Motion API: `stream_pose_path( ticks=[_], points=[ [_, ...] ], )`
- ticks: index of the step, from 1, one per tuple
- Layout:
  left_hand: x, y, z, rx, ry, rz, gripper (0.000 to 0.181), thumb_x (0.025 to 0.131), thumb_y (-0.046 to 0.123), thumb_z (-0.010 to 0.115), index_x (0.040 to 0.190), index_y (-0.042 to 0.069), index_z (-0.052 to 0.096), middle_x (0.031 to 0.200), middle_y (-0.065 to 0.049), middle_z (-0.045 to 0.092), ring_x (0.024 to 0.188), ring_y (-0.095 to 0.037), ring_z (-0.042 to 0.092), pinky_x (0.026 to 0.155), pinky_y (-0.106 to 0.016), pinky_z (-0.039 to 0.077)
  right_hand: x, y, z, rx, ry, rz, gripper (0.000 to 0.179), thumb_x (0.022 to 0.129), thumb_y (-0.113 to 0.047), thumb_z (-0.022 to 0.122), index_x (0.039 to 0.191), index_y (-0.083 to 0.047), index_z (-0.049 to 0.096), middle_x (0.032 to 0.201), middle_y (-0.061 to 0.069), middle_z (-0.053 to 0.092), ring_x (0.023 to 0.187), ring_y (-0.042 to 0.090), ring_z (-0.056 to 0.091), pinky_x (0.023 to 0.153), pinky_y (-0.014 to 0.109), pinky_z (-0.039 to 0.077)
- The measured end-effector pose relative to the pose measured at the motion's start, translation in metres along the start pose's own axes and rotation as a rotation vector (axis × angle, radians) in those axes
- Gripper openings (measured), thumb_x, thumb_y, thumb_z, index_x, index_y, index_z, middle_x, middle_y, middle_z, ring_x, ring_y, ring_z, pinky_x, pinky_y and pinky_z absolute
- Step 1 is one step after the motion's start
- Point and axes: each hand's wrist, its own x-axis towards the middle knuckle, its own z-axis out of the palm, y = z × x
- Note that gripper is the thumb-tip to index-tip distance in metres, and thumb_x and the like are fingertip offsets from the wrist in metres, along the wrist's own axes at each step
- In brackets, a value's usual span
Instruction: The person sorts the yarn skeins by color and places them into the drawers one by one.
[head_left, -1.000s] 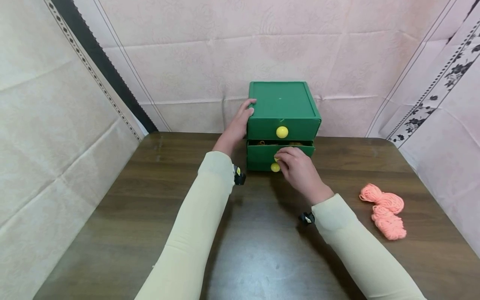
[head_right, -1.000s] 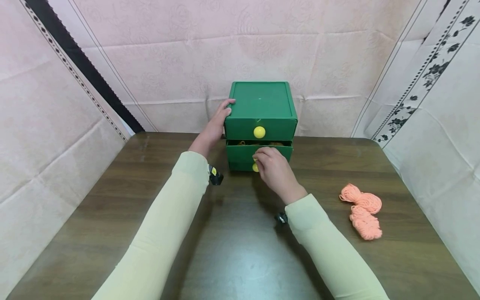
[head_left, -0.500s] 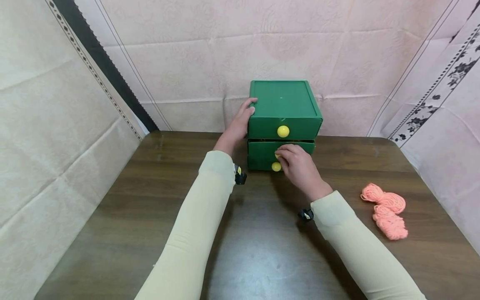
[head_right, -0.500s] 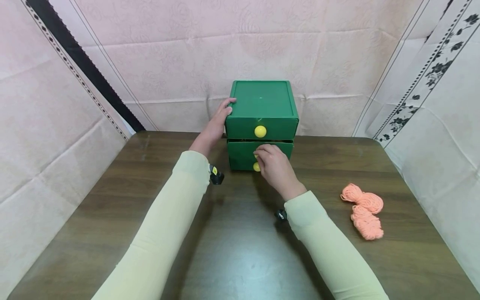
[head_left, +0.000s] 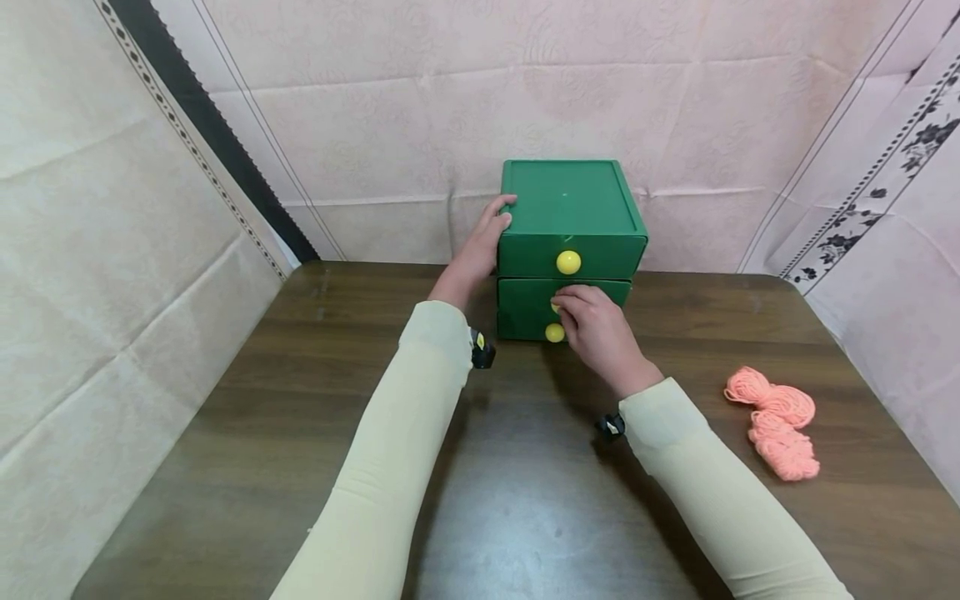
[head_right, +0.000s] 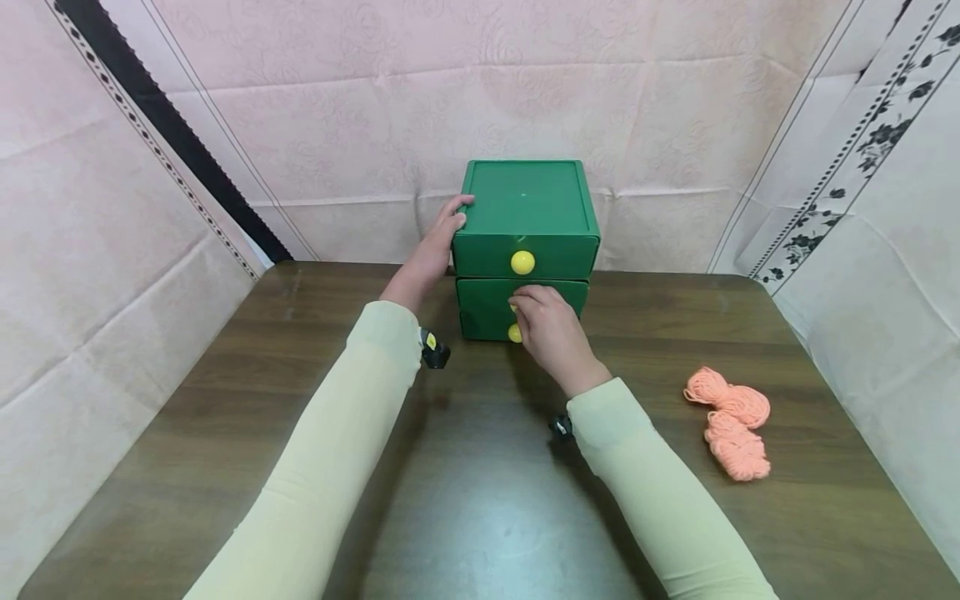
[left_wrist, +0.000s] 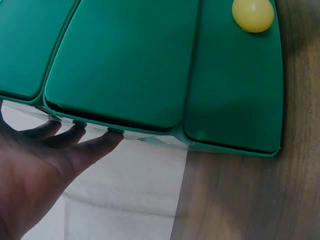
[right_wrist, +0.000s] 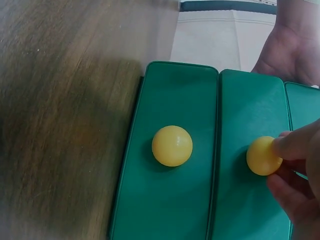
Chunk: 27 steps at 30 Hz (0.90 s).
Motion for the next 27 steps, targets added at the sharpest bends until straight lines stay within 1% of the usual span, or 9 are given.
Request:
stream_pose_path(
  ticks=[9, 18, 20, 25, 27],
  points=[
    [0.0, -0.001, 0.001, -0.007, 0.003, 0.013, 0.046, 0.105, 0.035, 0.027, 0.151, 0.032, 0.026, 0.161, -0.001, 0.015, 0.14, -0.029, 0.026, 0.109, -0.058, 0.03, 0.002, 0.001, 0.002, -0.005, 0.001, 0.02, 0.019, 0.087, -0.003, 0.069, 0.105, 0.0, 0.072, 0.11, 0.012, 0.068, 0.104, 0.028, 0.06, 0.092, 0.041, 0.052],
    [0.001, -0.003, 0.001, -0.001, 0.007, 0.017, 0.046, 0.105, 0.036, 0.027, 0.15, 0.033, 0.026, 0.16, 0.002, 0.015, 0.14, -0.028, 0.025, 0.109, -0.057, 0.03, 0.004, 0.002, 0.003, 0.004, 0.014, 0.017, 0.018, 0.088, -0.004, 0.068, 0.105, 0.0, 0.072, 0.109, 0.012, 0.067, 0.103, 0.029, 0.06, 0.091, 0.042, 0.052],
    [0.006, -0.008, 0.0, -0.004, 0.01, 0.019, 0.045, 0.105, 0.037, 0.027, 0.15, 0.034, 0.027, 0.16, 0.001, 0.015, 0.14, -0.028, 0.025, 0.108, -0.059, 0.03, 0.004, 0.002, 0.003, 0.009, 0.016, 0.019, 0.018, 0.088, -0.004, 0.068, 0.105, 0.0, 0.072, 0.109, 0.012, 0.067, 0.103, 0.029, 0.06, 0.091, 0.042, 0.052],
    [0.023, -0.024, -0.003, -0.005, 0.027, 0.032, 0.043, 0.104, 0.043, 0.028, 0.146, 0.041, 0.03, 0.16, 0.004, 0.016, 0.14, -0.027, 0.025, 0.107, -0.061, 0.03, 0.005, 0.002, 0.003, 0.019, 0.021, 0.028, 0.018, 0.087, -0.003, 0.069, 0.105, -0.001, 0.072, 0.108, 0.013, 0.067, 0.103, 0.029, 0.06, 0.09, 0.043, 0.052],
    [0.024, -0.025, -0.003, 0.003, 0.032, 0.03, 0.042, 0.103, 0.044, 0.028, 0.145, 0.043, 0.03, 0.159, 0.005, 0.017, 0.139, -0.027, 0.026, 0.107, -0.06, 0.03, 0.005, 0.003, 0.003, 0.022, 0.021, 0.031, 0.018, 0.087, -0.003, 0.069, 0.105, -0.001, 0.072, 0.108, 0.013, 0.066, 0.102, 0.029, 0.059, 0.09, 0.043, 0.052]
  ],
)
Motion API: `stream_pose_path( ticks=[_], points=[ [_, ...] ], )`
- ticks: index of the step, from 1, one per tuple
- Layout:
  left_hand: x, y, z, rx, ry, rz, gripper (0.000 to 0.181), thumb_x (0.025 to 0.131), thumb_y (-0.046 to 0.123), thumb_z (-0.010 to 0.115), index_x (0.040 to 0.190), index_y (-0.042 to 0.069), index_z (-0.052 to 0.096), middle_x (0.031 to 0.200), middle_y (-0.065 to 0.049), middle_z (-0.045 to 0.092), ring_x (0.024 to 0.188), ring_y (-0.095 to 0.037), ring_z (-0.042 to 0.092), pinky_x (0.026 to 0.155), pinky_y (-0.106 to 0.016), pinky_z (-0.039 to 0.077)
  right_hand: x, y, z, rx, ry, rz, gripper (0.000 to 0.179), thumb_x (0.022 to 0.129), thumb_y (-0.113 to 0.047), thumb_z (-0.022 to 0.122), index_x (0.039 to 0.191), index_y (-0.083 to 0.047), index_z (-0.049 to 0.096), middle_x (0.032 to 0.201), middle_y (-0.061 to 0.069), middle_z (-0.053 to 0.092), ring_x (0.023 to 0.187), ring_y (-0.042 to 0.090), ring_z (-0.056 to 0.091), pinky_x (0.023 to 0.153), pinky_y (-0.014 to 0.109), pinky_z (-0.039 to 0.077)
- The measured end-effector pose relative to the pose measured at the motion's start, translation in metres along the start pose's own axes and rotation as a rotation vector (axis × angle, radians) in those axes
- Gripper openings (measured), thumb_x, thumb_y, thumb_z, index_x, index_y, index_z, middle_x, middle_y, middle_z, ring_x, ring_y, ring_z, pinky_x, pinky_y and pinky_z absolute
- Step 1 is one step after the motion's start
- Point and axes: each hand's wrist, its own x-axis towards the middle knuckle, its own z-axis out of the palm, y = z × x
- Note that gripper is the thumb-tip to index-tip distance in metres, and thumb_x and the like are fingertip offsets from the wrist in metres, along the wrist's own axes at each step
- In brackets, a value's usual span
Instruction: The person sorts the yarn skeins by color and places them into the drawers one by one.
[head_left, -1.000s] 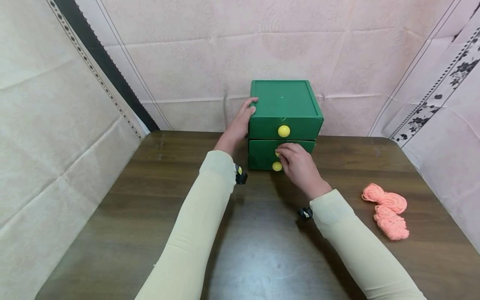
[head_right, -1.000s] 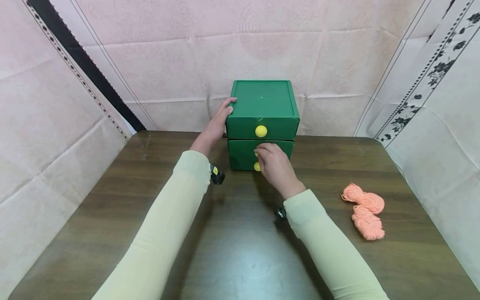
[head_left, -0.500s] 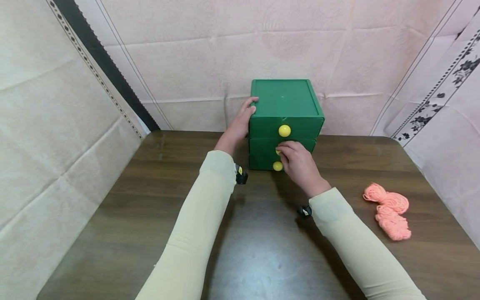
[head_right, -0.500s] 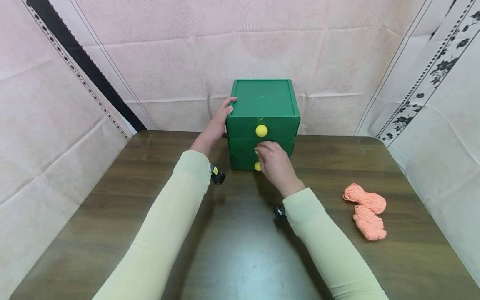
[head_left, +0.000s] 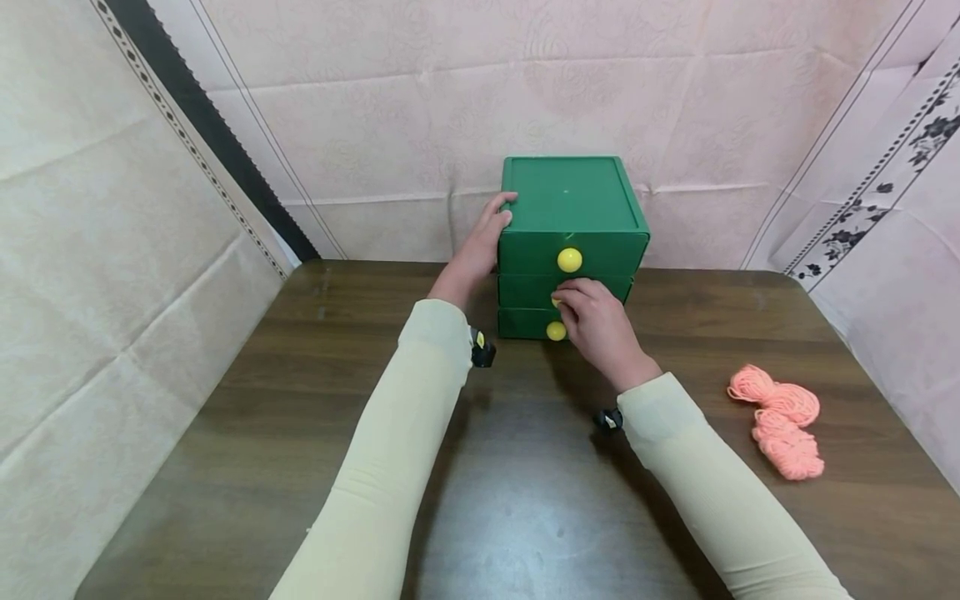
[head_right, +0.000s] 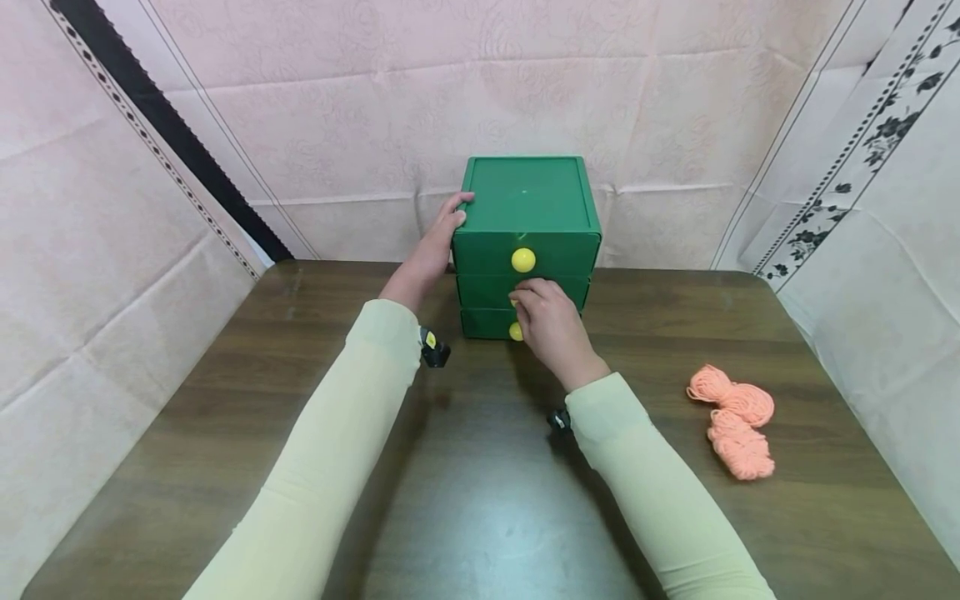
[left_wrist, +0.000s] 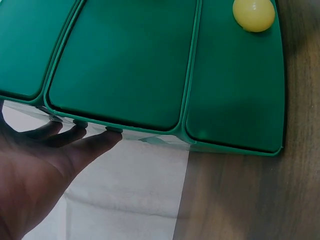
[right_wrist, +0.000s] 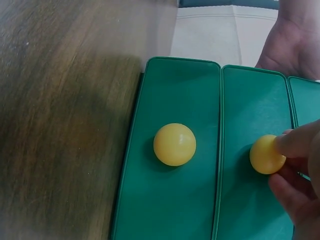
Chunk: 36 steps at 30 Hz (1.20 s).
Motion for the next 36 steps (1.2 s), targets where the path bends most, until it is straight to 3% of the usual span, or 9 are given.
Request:
stream_pose_path(
  ticks=[12, 28, 36],
  points=[
    [-0.021, 0.03, 0.004, 0.093, -0.021, -0.009, 0.046, 0.105, 0.03, 0.024, 0.151, 0.028, 0.026, 0.161, -0.001, 0.014, 0.143, -0.025, 0.022, 0.113, -0.052, 0.026, -0.003, 0.002, -0.001, -0.003, 0.019, 0.027, 0.017, 0.086, -0.002, 0.069, 0.102, -0.001, 0.072, 0.106, 0.013, 0.065, 0.1, 0.029, 0.06, 0.089, 0.043, 0.051],
    [-0.021, 0.03, 0.003, 0.073, -0.015, -0.009, 0.047, 0.104, 0.03, 0.024, 0.151, 0.029, 0.025, 0.161, -0.002, 0.013, 0.143, -0.027, 0.022, 0.112, -0.054, 0.028, -0.015, 0.0, -0.002, -0.006, 0.039, 0.049, 0.015, 0.084, -0.007, 0.072, 0.099, -0.003, 0.072, 0.103, 0.012, 0.061, 0.097, 0.029, 0.056, 0.086, 0.043, 0.05],
    [-0.022, 0.031, 0.005, 0.066, -0.018, -0.021, 0.047, 0.105, 0.031, 0.024, 0.151, 0.029, 0.025, 0.161, -0.002, 0.013, 0.141, -0.029, 0.024, 0.11, -0.056, 0.029, -0.025, 0.001, 0.004, -0.008, -0.012, 0.081, 0.017, 0.083, -0.01, 0.074, 0.099, -0.005, 0.072, 0.1, 0.009, 0.063, 0.094, 0.027, 0.057, 0.082, 0.042, 0.051]
  ],
)
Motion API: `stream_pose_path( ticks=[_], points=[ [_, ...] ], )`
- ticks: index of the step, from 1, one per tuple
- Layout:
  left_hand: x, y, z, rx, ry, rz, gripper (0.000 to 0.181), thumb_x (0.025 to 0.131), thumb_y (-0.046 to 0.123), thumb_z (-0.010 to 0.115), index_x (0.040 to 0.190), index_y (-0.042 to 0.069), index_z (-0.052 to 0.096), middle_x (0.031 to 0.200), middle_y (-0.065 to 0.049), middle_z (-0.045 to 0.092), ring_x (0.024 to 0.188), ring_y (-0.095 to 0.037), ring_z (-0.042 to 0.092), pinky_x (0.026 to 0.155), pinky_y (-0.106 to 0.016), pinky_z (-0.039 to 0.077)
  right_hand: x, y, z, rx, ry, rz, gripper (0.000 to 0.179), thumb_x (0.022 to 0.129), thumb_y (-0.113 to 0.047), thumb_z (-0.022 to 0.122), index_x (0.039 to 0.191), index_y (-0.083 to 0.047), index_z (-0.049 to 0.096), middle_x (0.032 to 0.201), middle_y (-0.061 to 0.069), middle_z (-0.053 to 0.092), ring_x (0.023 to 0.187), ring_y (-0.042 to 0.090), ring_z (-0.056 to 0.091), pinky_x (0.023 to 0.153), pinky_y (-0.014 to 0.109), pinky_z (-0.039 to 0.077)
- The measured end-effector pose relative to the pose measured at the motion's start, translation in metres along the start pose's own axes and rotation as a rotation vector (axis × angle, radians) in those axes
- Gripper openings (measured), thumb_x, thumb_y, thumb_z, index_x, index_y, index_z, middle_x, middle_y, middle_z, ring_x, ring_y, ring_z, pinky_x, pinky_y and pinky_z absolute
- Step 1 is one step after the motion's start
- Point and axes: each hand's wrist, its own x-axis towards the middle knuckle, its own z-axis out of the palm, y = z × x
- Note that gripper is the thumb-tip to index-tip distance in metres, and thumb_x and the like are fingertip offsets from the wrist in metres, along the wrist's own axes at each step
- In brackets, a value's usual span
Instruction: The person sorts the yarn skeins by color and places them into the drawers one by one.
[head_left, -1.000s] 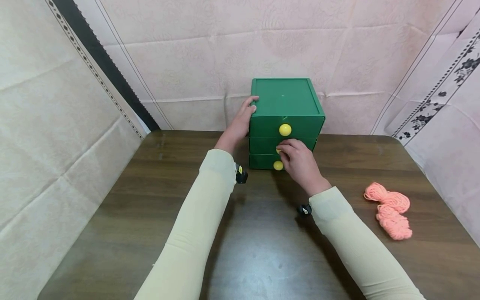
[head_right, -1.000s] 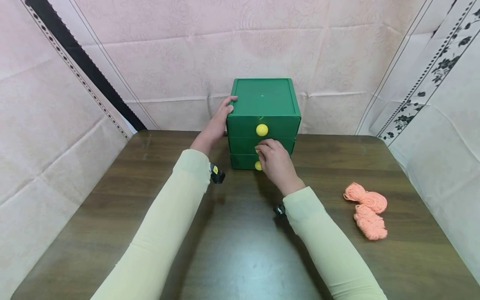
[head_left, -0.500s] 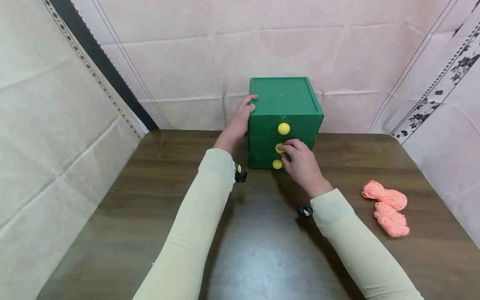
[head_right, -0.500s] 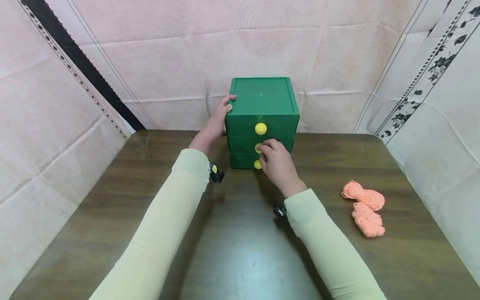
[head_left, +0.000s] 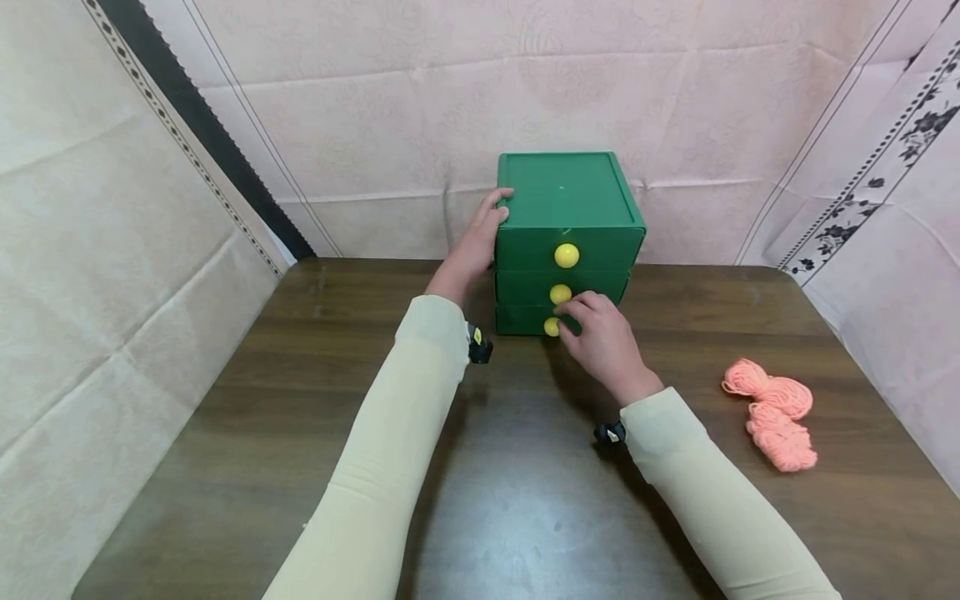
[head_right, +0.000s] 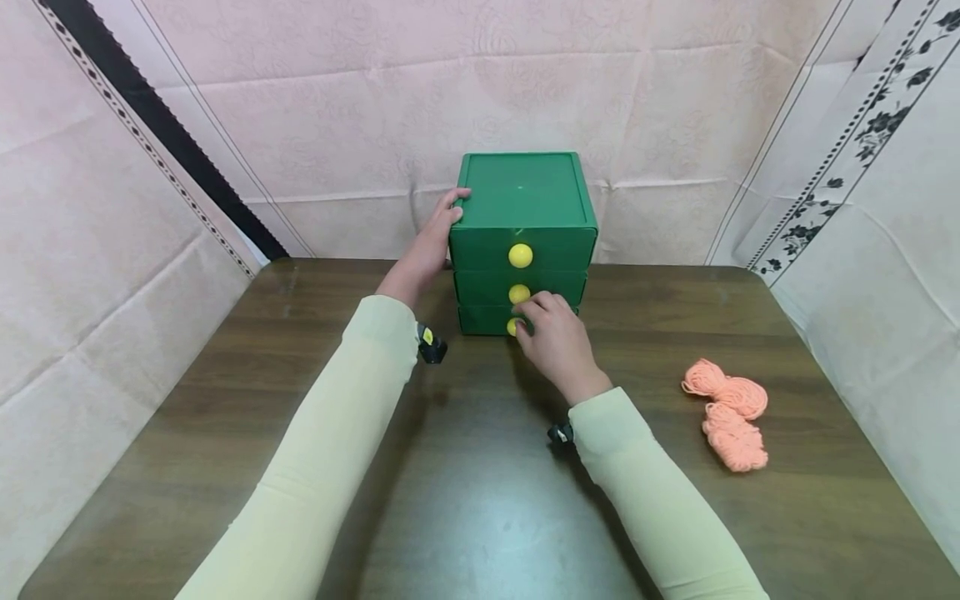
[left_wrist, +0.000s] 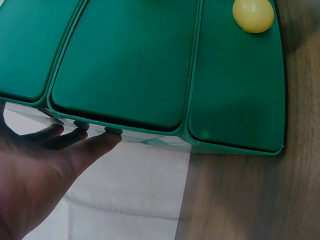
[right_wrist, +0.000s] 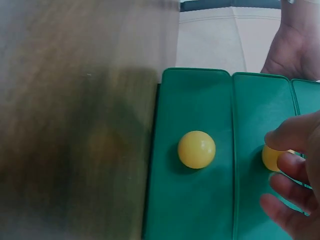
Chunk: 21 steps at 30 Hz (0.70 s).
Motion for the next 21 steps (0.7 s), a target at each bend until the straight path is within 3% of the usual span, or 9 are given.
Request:
stream_pose_path(
  ticks=[6, 21],
  points=[
    [0.002, 0.0, 0.0, -0.006, 0.001, -0.025, 0.046, 0.105, 0.032, 0.024, 0.15, 0.031, 0.026, 0.161, 0.0, 0.014, 0.141, -0.028, 0.025, 0.109, -0.056, 0.031, -0.002, 0.001, 0.006, 0.005, -0.067, 0.023, 0.019, 0.084, -0.012, 0.074, 0.101, -0.005, 0.072, 0.102, 0.01, 0.065, 0.096, 0.027, 0.06, 0.084, 0.043, 0.053],
    [0.0, 0.001, 0.001, -0.006, 0.007, -0.017, 0.046, 0.105, 0.031, 0.024, 0.151, 0.031, 0.026, 0.161, -0.002, 0.014, 0.14, -0.03, 0.027, 0.108, -0.056, 0.033, 0.0, 0.003, 0.016, 0.018, -0.167, 0.063, 0.021, 0.086, -0.013, 0.073, 0.105, -0.005, 0.07, 0.107, 0.01, 0.066, 0.101, 0.029, 0.062, 0.09, 0.043, 0.052]
  ],
)
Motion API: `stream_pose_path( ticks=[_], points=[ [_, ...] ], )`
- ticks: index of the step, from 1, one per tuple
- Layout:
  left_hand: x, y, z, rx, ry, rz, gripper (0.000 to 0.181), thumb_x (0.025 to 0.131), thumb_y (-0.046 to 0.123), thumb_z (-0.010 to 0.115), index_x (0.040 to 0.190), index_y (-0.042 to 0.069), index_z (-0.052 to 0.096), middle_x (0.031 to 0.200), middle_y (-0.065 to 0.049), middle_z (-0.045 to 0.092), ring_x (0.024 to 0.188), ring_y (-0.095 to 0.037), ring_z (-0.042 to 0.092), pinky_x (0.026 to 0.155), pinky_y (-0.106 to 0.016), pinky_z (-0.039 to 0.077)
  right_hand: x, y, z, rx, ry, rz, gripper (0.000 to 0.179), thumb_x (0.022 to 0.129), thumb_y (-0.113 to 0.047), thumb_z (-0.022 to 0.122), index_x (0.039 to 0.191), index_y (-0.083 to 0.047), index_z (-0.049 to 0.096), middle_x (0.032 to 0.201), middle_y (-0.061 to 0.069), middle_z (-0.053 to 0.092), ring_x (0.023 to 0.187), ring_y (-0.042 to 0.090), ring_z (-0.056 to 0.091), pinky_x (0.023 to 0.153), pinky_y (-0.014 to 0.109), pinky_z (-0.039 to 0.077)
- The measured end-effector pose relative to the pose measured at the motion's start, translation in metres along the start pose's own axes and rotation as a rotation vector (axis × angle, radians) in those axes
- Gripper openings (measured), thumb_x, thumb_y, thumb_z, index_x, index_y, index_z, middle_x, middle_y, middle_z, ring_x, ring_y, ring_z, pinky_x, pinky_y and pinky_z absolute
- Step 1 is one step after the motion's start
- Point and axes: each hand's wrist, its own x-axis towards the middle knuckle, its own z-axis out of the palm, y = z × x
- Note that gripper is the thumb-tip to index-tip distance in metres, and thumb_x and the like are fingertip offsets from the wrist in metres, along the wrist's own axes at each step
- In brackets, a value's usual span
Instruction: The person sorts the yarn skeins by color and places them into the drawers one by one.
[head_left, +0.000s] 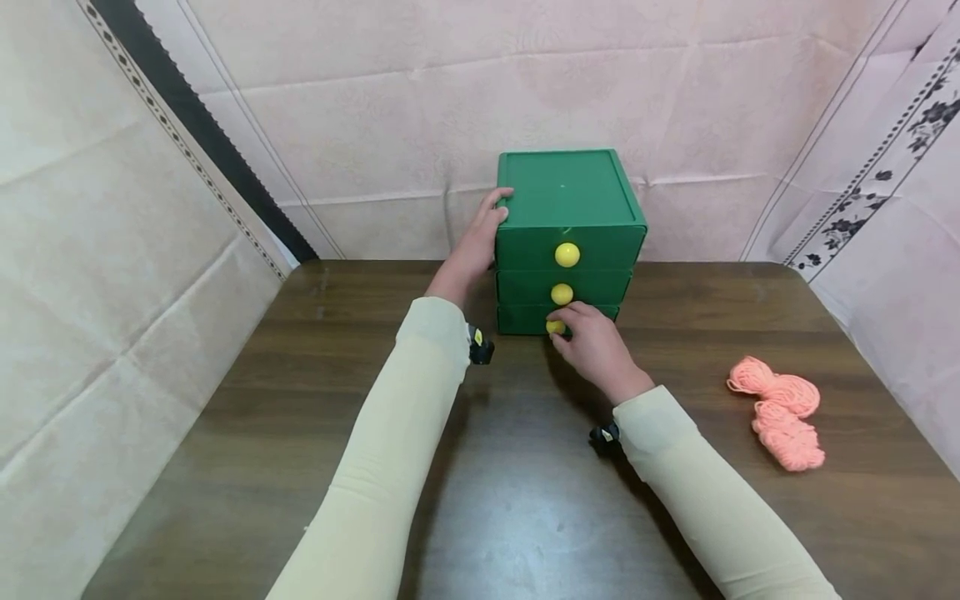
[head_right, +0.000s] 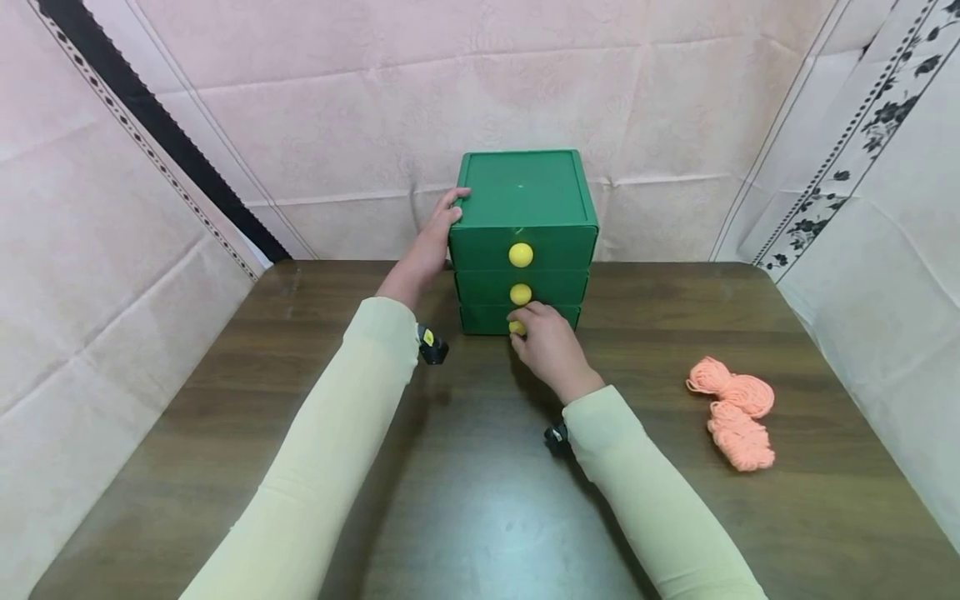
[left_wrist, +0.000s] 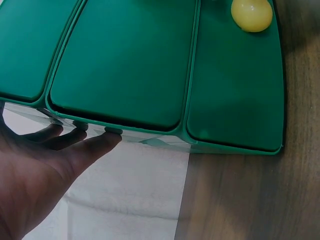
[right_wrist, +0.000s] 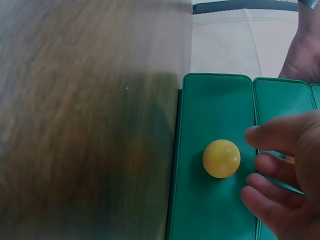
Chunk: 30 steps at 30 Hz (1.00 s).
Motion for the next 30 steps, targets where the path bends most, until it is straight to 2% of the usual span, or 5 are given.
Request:
stream_pose_path(
  ticks=[7, 11, 18, 20, 30],
  points=[
    [-0.002, 0.0, 0.0, 0.005, 0.013, 0.016, 0.047, 0.105, 0.03, 0.024, 0.151, 0.028, 0.026, 0.161, -0.002, 0.015, 0.139, -0.029, 0.028, 0.109, -0.052, 0.033, 0.004, -0.001, 0.003, 0.004, -0.062, 0.043, 0.024, 0.086, -0.012, 0.072, 0.109, -0.005, 0.069, 0.111, 0.011, 0.063, 0.105, 0.03, 0.06, 0.094, 0.044, 0.05],
    [0.001, -0.003, -0.001, -0.007, 0.015, 0.008, 0.046, 0.104, 0.031, 0.025, 0.15, 0.031, 0.027, 0.16, -0.001, 0.016, 0.138, -0.03, 0.029, 0.108, -0.053, 0.034, 0.005, -0.002, 0.004, 0.006, -0.086, 0.052, 0.025, 0.087, -0.011, 0.071, 0.11, -0.003, 0.068, 0.112, 0.012, 0.063, 0.107, 0.033, 0.06, 0.094, 0.046, 0.049],
    [0.022, -0.024, -0.002, -0.034, 0.025, 0.008, 0.043, 0.104, 0.039, 0.026, 0.146, 0.042, 0.03, 0.16, 0.004, 0.016, 0.138, -0.028, 0.028, 0.106, -0.057, 0.033, 0.006, -0.002, 0.006, -0.011, -0.104, 0.054, 0.024, 0.086, -0.01, 0.071, 0.109, -0.002, 0.069, 0.112, 0.013, 0.064, 0.108, 0.034, 0.06, 0.095, 0.047, 0.049],
    [0.024, -0.027, -0.002, -0.038, 0.027, 0.008, 0.042, 0.103, 0.041, 0.027, 0.145, 0.043, 0.031, 0.159, 0.005, 0.017, 0.138, -0.028, 0.028, 0.106, -0.057, 0.033, 0.007, -0.001, 0.007, -0.022, -0.105, 0.048, 0.024, 0.086, -0.01, 0.072, 0.108, -0.002, 0.069, 0.111, 0.013, 0.064, 0.107, 0.034, 0.06, 0.095, 0.046, 0.049],
    [0.016, -0.017, -0.002, -0.055, 0.005, -0.003, 0.044, 0.104, 0.035, 0.026, 0.148, 0.037, 0.029, 0.16, 0.002, 0.015, 0.14, -0.029, 0.025, 0.108, -0.059, 0.031, 0.009, 0.004, 0.01, -0.076, -0.096, -0.002, 0.021, 0.083, -0.005, 0.072, 0.104, -0.001, 0.071, 0.106, 0.013, 0.066, 0.102, 0.033, 0.061, 0.093, 0.044, 0.05]
  ],
)
